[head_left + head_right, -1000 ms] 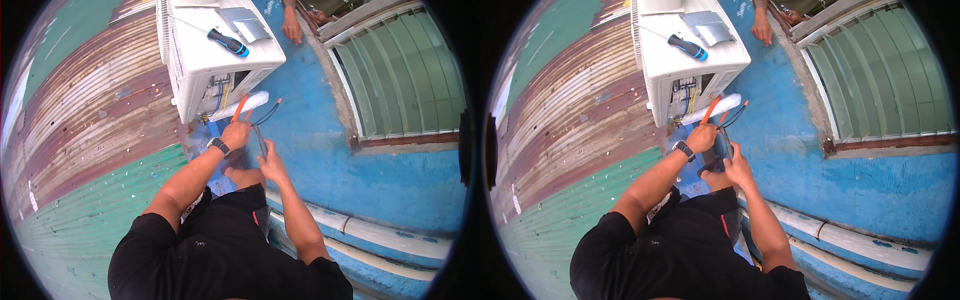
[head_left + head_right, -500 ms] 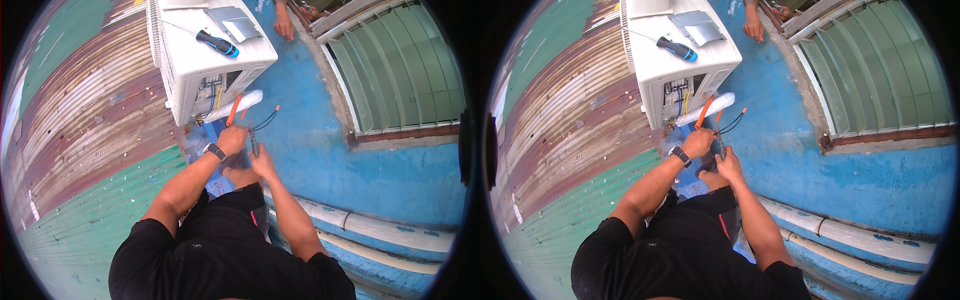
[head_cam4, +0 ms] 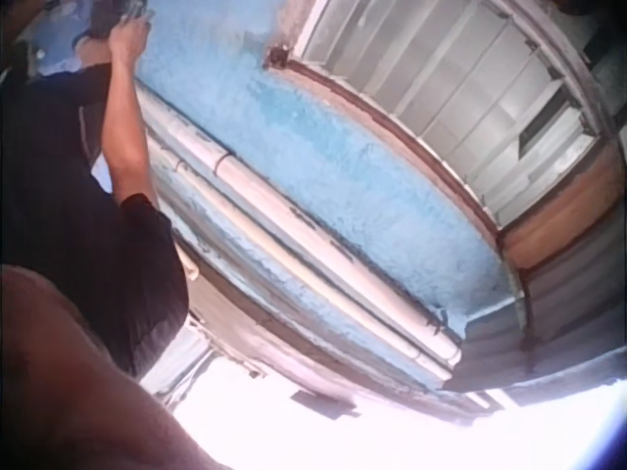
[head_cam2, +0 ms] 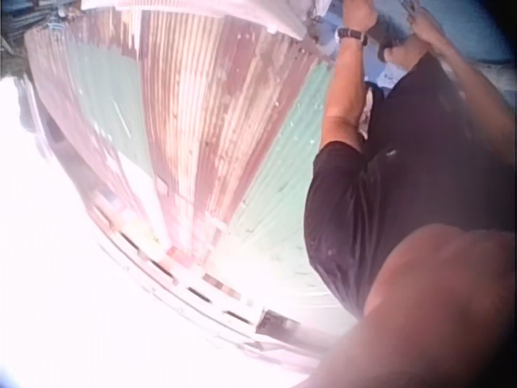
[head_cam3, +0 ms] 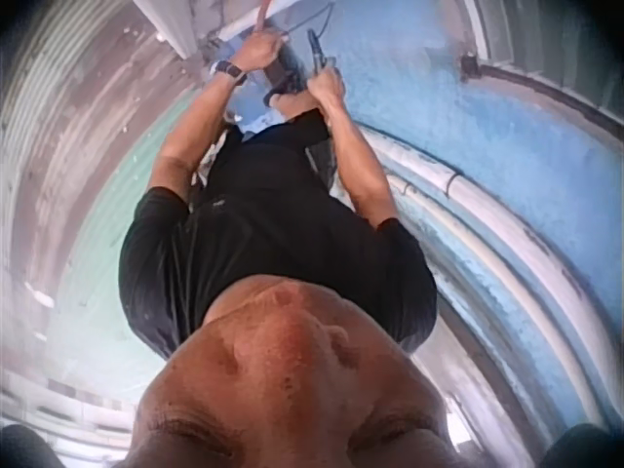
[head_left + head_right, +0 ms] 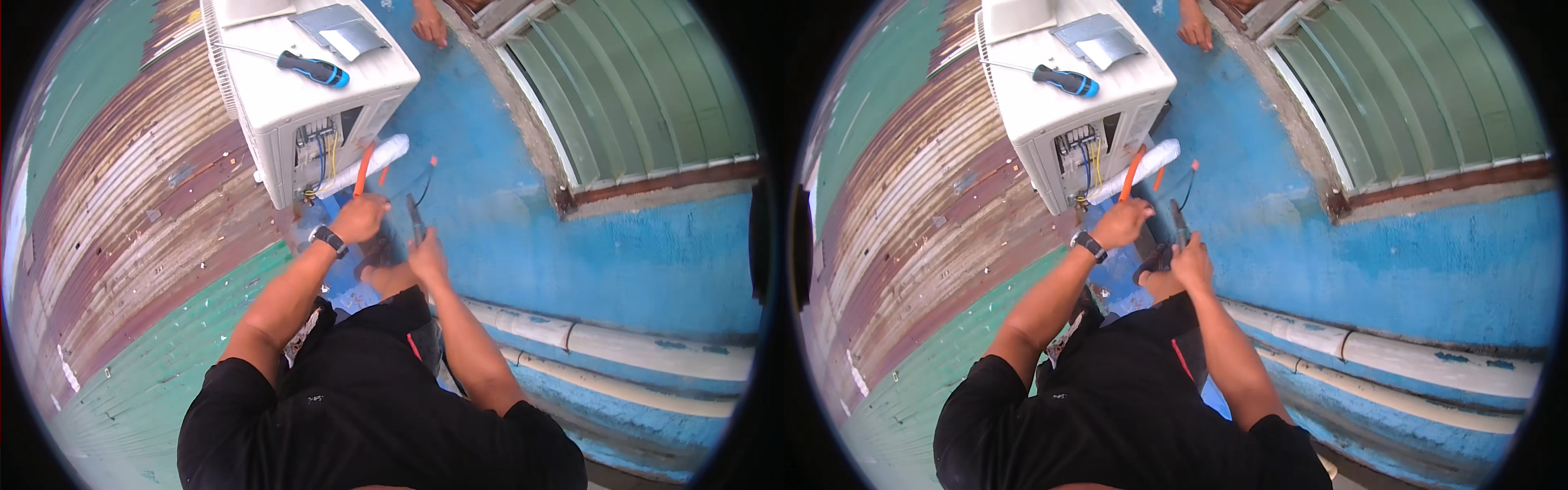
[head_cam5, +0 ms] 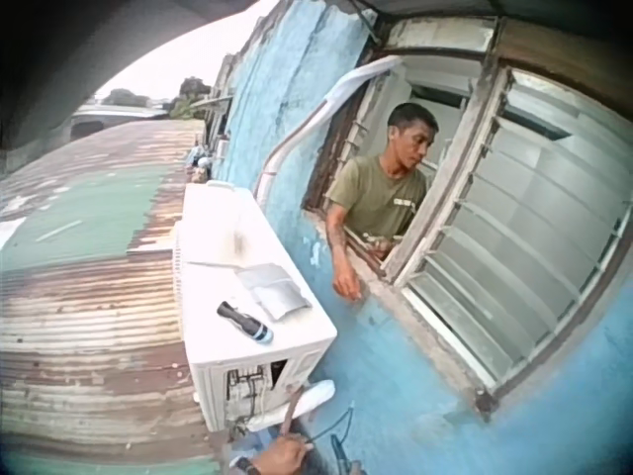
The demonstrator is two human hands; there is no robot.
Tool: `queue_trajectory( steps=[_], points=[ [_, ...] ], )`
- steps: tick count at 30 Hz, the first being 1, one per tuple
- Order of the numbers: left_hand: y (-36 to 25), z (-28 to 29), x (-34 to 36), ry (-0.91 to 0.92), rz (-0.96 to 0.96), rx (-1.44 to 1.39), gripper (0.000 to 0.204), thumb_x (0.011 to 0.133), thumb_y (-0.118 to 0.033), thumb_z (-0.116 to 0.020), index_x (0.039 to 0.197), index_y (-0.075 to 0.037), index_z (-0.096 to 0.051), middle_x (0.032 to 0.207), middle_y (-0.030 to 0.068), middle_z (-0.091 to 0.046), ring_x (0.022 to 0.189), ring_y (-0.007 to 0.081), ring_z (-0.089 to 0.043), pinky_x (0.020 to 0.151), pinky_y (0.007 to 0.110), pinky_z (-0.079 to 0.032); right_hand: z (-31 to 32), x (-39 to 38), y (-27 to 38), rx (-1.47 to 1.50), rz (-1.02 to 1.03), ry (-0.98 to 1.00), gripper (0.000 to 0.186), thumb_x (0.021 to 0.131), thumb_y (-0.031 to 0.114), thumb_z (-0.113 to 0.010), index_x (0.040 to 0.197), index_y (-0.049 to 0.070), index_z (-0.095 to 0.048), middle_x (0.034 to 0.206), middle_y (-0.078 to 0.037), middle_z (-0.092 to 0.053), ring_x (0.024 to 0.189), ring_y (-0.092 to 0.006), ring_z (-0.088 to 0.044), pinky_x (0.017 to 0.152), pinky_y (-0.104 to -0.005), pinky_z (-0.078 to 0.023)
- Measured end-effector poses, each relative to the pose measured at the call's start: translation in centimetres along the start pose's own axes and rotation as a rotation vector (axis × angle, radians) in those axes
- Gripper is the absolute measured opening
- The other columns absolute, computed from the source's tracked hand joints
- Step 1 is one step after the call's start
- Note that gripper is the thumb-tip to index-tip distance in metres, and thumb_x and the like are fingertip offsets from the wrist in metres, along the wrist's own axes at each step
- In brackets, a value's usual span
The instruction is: The person works on the wiring and external connections of an air conditioning unit using a screwdriver, pliers, and a wrench. They strip wires, connect them to terminals, and tighten fittings on the exterior of the white unit.
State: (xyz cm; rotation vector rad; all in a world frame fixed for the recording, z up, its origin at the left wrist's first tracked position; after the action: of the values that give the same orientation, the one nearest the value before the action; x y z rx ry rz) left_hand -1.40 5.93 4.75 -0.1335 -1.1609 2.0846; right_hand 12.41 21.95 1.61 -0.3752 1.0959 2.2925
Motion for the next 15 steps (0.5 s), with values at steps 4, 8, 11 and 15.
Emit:
queue_trajectory(
  steps=[4,8,11,15],
  points=[
    [-0.2,0.4,0.7,0.161,0.046,-0.164,0.027,0.098,-0.028,-0.060,0.106,-0.005,-0.070,0.093,0.0227,-0.069,0.093,0.0435,-0.065,0.079,0.051,-0.050,0.9,-2.3,0.5,0.297,-0.277,0.244,0.057,0.096,0.024,-0.067,0.139,-0.001,-0.040,0.098,-0.015,-0.069,0.090,-0.0231,-0.068,0.081,-0.0379,-0.052],
    [0.4,0.8,1.4,0.142,0.190,-0.177,0.025,0.096,-0.029,-0.063,0.104,-0.008,-0.074,0.091,0.0204,-0.071,0.092,0.0413,-0.067,0.079,0.051,-0.051,-1.7,-4.8,3.4,0.371,-0.254,0.457,0.052,0.098,0.025,-0.065,0.140,0.003,-0.045,0.116,-0.015,-0.067,0.104,-0.0227,-0.065,0.080,-0.0403,-0.051],
    [-0.5,0.2,1.4,0.138,0.167,-0.037,0.028,0.095,-0.032,-0.066,0.097,-0.006,-0.074,0.085,0.0172,-0.071,0.086,0.0386,-0.068,0.074,0.049,-0.051,0.0,-3.5,3.3,0.076,0.002,0.148,0.063,0.096,0.024,-0.067,0.148,0.001,-0.038,0.119,-0.020,-0.066,0.108,-0.0288,-0.065,0.093,-0.0396,-0.049],
    [-0.5,-0.8,1.5,0.187,0.215,0.120,0.025,0.093,-0.032,-0.067,0.095,-0.009,-0.075,0.085,0.0150,-0.072,0.085,0.0378,-0.069,0.072,0.050,-0.053,0.6,-2.6,4.9,0.020,0.007,0.110,0.061,0.095,0.023,-0.067,0.146,0.001,-0.041,0.129,-0.026,-0.061,0.121,-0.0363,-0.060,0.100,-0.0426,-0.046]
  ],
)
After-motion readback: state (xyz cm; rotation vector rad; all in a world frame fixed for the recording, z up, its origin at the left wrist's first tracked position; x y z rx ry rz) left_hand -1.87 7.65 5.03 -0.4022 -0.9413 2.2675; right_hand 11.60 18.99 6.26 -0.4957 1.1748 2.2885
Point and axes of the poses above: each hand's wrist, its own x-axis towards the middle knuckle, its own z-axis out of the back of the hand, y = z × x, the point moved 9 cm from there along x, towards the middle knuckle
